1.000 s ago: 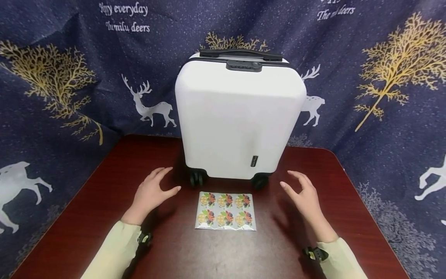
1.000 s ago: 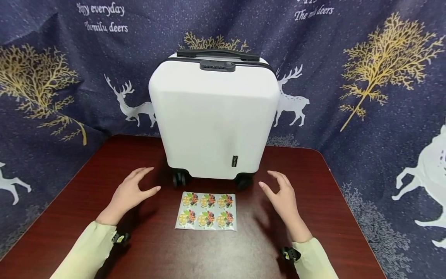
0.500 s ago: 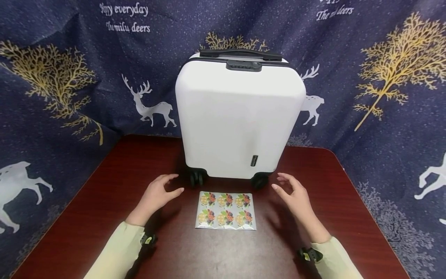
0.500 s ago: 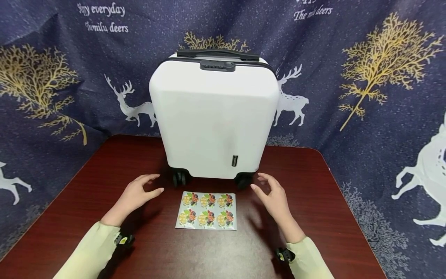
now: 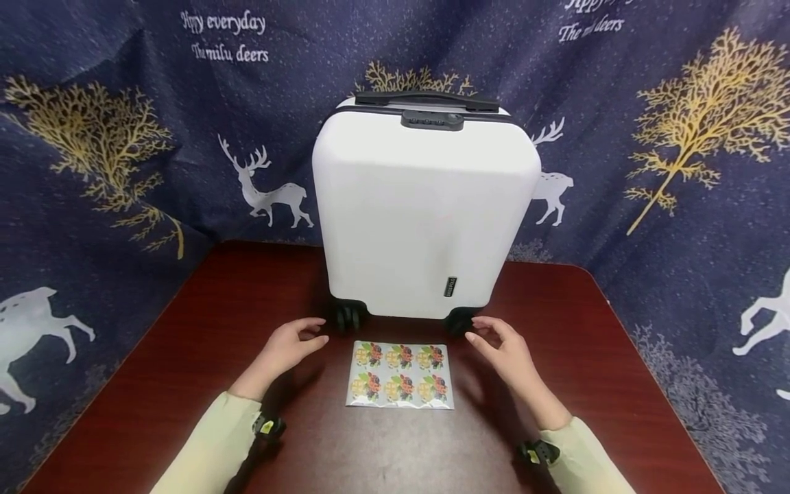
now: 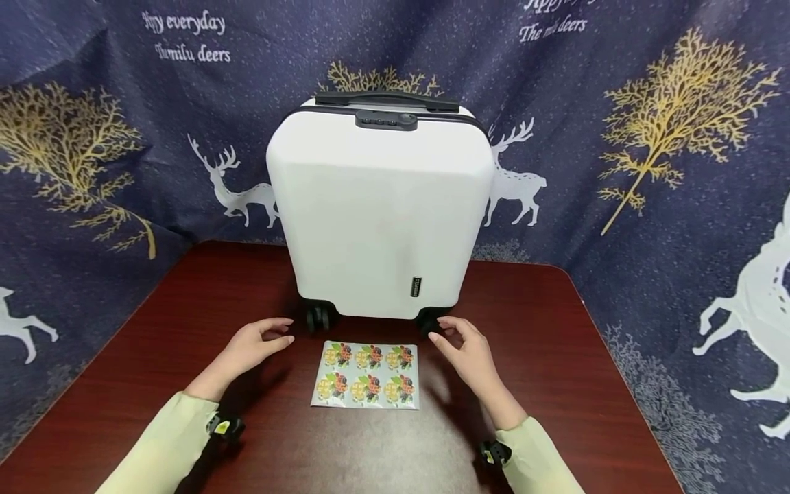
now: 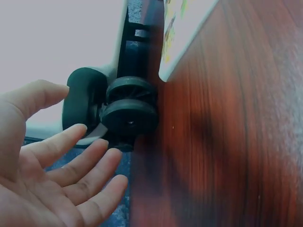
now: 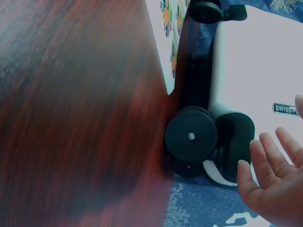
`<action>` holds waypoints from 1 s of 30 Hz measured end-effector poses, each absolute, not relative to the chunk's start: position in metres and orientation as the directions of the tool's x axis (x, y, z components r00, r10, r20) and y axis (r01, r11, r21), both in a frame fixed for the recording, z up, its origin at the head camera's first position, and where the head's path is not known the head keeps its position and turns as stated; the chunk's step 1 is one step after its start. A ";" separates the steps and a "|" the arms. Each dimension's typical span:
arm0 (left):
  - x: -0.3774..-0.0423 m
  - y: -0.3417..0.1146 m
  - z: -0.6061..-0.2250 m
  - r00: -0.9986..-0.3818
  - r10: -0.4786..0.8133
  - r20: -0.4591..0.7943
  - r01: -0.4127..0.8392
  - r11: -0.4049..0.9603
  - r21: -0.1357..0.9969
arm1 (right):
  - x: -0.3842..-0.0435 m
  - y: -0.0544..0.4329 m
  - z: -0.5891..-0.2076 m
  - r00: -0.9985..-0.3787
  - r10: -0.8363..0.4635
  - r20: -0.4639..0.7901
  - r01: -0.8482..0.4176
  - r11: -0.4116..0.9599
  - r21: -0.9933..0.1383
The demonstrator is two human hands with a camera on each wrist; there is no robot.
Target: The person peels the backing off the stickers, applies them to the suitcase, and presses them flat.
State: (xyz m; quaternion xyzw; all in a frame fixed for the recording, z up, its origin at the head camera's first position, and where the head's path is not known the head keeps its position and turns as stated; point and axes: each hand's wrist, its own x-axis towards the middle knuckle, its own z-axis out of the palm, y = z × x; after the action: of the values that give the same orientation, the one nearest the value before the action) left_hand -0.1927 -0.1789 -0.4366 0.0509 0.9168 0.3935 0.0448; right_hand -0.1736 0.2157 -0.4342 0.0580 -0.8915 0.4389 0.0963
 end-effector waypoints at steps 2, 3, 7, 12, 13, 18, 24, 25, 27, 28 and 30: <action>-0.194 -0.178 -0.439 -0.989 0.132 -0.065 0.043 0.681 0.731 | -0.175 0.213 -0.435 -0.979 -0.029 0.204 -0.180 0.605 -0.776; -0.194 -0.178 -0.440 -0.988 0.137 -0.071 0.042 0.679 0.733 | -0.176 0.212 -0.436 -0.980 -0.034 0.198 -0.178 0.608 -0.774; -0.196 -0.178 -0.443 -0.983 0.154 -0.097 0.030 0.666 0.745 | -0.179 0.207 -0.434 -0.983 -0.056 0.172 -0.170 0.609 -0.775; -0.197 -0.177 -0.448 -0.979 0.143 -0.144 -0.029 0.602 0.798 | -0.181 0.198 -0.431 -0.984 -0.117 0.136 -0.179 0.600 -0.780; -0.198 -0.177 -0.449 -0.978 0.143 -0.152 -0.042 0.580 0.814 | -0.182 0.196 -0.431 -0.984 -0.130 0.125 -0.178 0.598 -0.782; -0.199 -0.176 -0.455 -0.966 0.162 -0.204 -0.111 0.451 0.886 | -0.185 0.186 -0.436 -0.981 -0.183 0.069 -0.166 0.588 -0.792; -0.203 -0.177 -0.459 -0.932 0.240 -0.271 -0.178 0.348 0.920 | -0.190 0.172 -0.439 -0.972 -0.233 0.017 -0.154 0.586 -0.796; -0.204 -0.177 -0.460 -0.925 0.257 -0.279 -0.184 0.338 0.923 | -0.191 0.170 -0.440 -0.970 -0.241 0.014 -0.157 0.585 -0.795; -0.205 -0.178 -0.461 -0.913 0.284 -0.294 -0.200 0.318 0.927 | -0.192 0.166 -0.441 -0.967 -0.255 0.011 -0.164 0.587 -0.793; -0.205 -0.178 -0.462 -0.908 0.290 -0.303 -0.213 0.303 0.929 | -0.192 0.164 -0.442 -0.964 -0.267 0.012 -0.172 0.585 -0.792; -0.206 -0.178 -0.463 -0.901 0.301 -0.312 -0.227 0.285 0.931 | -0.193 0.159 -0.443 -0.959 -0.284 0.017 -0.188 0.587 -0.787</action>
State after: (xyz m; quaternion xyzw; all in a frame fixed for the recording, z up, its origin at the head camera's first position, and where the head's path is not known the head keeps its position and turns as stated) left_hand -0.2061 -0.1779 -0.4628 0.0240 0.7707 0.5973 0.2208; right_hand -0.1934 0.1593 -0.4433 0.1327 -0.8891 0.4346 -0.0552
